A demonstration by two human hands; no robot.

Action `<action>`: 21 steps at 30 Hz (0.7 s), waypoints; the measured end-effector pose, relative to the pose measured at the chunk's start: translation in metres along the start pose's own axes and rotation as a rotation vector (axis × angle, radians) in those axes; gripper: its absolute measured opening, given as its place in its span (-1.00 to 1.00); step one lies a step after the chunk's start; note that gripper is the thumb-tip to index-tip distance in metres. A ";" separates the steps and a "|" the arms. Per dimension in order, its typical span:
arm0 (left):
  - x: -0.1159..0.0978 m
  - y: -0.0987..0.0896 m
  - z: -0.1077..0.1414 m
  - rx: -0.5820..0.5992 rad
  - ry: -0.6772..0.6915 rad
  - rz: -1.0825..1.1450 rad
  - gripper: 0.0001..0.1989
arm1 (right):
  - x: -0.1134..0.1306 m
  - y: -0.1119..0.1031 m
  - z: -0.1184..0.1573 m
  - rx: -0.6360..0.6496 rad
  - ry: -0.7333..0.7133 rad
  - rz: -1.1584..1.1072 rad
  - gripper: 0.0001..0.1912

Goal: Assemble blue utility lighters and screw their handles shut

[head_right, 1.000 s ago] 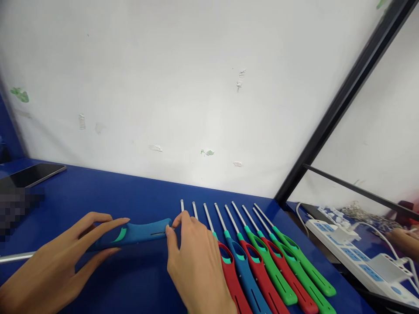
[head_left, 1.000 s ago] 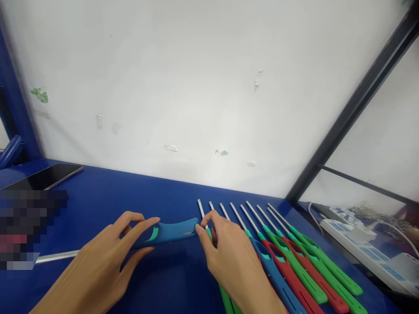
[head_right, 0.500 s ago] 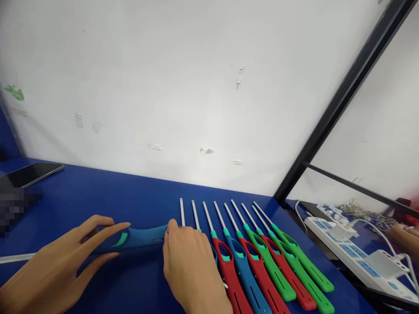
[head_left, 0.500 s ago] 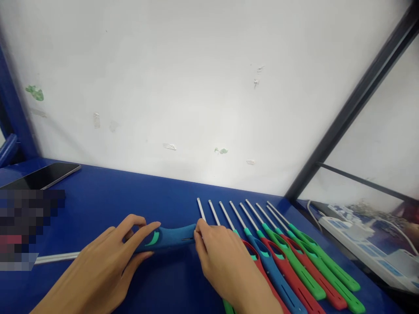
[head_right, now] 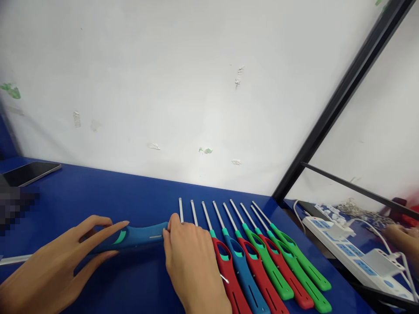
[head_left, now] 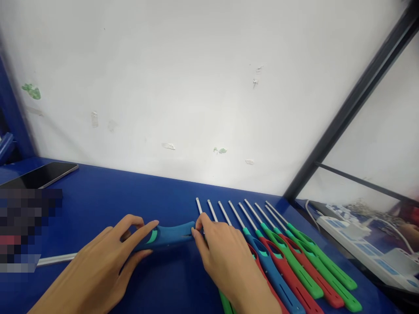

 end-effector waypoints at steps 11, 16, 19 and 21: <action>-0.003 -0.007 -0.006 -0.021 0.050 -0.014 -0.58 | -0.005 0.015 -0.002 -0.113 -0.017 -0.025 -0.84; 0.001 -0.009 -0.009 -0.017 0.064 -0.042 -0.57 | -0.020 0.033 -0.002 -0.224 -0.020 -0.020 -0.86; 0.001 -0.009 -0.010 -0.014 0.068 -0.053 -0.56 | -0.030 0.039 -0.002 -0.253 -0.028 -0.029 -0.66; 0.000 -0.009 -0.009 -0.012 0.068 -0.046 -0.57 | -0.034 0.041 -0.003 -0.268 -0.031 -0.029 -0.74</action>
Point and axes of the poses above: each hand's wrist, its own z-axis away from the middle knuckle, its own y-axis out of the palm, x = y × z, the point moved 1 cm from there along -z, towards the middle knuckle, and after that the axes turned 15 degrees about -y, right-handed, at the moved point
